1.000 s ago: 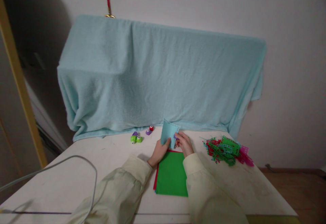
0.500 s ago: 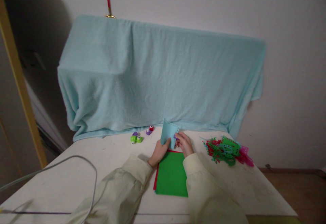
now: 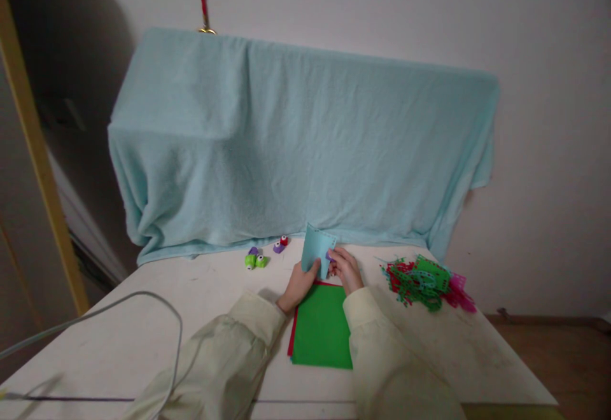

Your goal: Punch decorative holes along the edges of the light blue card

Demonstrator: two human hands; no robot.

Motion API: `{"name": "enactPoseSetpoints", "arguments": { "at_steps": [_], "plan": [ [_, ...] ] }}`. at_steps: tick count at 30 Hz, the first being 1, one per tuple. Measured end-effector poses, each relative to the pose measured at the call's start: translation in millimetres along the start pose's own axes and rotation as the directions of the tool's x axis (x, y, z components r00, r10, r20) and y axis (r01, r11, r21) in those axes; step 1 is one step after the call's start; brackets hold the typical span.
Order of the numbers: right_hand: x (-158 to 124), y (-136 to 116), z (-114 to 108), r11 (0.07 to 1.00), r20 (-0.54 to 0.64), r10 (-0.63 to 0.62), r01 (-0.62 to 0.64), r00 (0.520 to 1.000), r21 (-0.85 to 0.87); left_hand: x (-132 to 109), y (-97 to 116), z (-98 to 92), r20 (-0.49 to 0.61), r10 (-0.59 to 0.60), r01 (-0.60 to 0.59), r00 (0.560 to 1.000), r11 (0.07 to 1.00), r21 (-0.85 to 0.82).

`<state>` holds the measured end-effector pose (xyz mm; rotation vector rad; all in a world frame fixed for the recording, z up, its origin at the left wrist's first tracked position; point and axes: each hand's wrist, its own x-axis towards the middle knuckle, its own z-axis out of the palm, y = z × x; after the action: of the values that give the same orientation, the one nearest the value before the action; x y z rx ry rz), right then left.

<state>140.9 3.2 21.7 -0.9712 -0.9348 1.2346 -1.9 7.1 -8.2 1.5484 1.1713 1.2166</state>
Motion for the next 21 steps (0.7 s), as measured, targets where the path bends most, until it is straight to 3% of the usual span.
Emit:
{"name": "enactPoseSetpoints", "arguments": {
  "at_steps": [21],
  "plan": [
    [-0.7,0.8,-0.1,1.000,0.009,-0.014,0.014,1.000,0.004,0.0,1.7,-0.4,-0.003,0.008,-0.008,1.000,1.000,-0.004]
  ]
}}
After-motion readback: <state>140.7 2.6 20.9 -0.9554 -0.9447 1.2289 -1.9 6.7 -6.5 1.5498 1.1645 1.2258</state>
